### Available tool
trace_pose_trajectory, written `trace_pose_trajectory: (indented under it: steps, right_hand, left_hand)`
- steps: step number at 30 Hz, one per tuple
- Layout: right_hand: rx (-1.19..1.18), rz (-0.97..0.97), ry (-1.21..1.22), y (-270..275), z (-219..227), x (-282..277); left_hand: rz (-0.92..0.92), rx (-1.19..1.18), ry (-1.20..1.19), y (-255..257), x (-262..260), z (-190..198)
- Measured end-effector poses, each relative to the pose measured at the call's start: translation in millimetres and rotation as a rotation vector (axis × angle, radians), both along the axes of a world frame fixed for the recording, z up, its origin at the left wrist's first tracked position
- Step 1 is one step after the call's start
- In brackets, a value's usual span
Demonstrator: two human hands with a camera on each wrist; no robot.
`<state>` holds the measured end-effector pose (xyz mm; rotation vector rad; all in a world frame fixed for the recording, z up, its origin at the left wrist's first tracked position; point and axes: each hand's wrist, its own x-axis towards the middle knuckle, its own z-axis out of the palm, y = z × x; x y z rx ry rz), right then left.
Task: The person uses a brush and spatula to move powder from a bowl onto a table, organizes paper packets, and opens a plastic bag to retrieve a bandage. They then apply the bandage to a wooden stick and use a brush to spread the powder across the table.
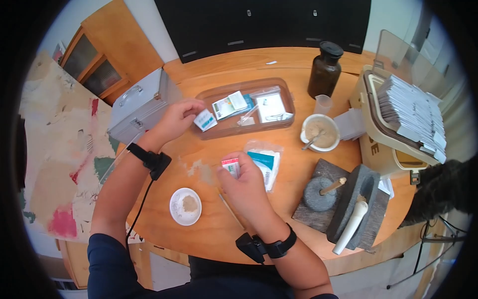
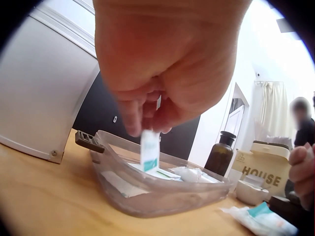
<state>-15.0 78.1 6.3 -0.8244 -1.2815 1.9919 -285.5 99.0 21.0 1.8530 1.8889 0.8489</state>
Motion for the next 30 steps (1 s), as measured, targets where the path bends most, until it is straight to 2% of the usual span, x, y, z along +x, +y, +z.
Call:
trace_pose_trajectory:
  steps: [2, 4, 6, 8, 9, 11, 14, 16, 23, 25, 30]
  right_hand:
    - [-0.039, 0.001, 0.017, -1.2, 1.5, 0.4]
    - [-0.016, -0.011, 0.007, -0.7, 0.2, -0.3]
    - [0.003, -0.012, 0.007, 0.7, -5.5, -1.5]
    - [0.116, -0.036, -0.004, 1.2, -13.2, -3.2]
    - [0.113, -0.034, -0.007, 1.7, -13.3, -3.0]
    - [-0.051, -0.089, 0.229, 3.0, -13.0, -3.6]
    - [-0.076, -0.088, 0.124, 7.5, -7.4, 0.9]
    - [-0.079, -0.102, 0.142, 6.8, -4.6, 0.5]
    - [0.012, -0.057, 0.157, 6.3, 8.4, -3.5]
    - [0.028, -0.050, 0.167, 2.6, 15.1, -6.2]
    - [0.096, -0.017, 0.172, -0.5, 33.8, -16.7]
  left_hand:
    - [-0.043, 0.022, -0.030, 2.0, 3.9, -1.1]
    - [-0.059, 0.009, 0.074, -2.2, 7.7, 6.6]
    - [-0.076, 0.005, 0.038, -4.8, 13.0, 6.4]
    - [-0.083, -0.005, 0.007, -10.8, 23.5, 12.2]
    - [-0.090, 0.012, -0.043, -15.5, 34.5, 17.6]
    - [-0.081, 0.016, -0.091, -31.1, 53.1, 27.2]
    - [-0.048, -0.068, -0.221, -46.7, 75.8, 41.5]
    - [-0.037, -0.176, -0.329, -56.8, 88.2, 48.3]
    - [-0.085, -0.187, -0.613, -69.8, 99.3, 48.6]
    - [-0.041, -0.098, -0.717, -70.3, 101.0, 46.6]
    - [-0.040, -0.078, -0.775, -72.5, 91.5, 54.6]
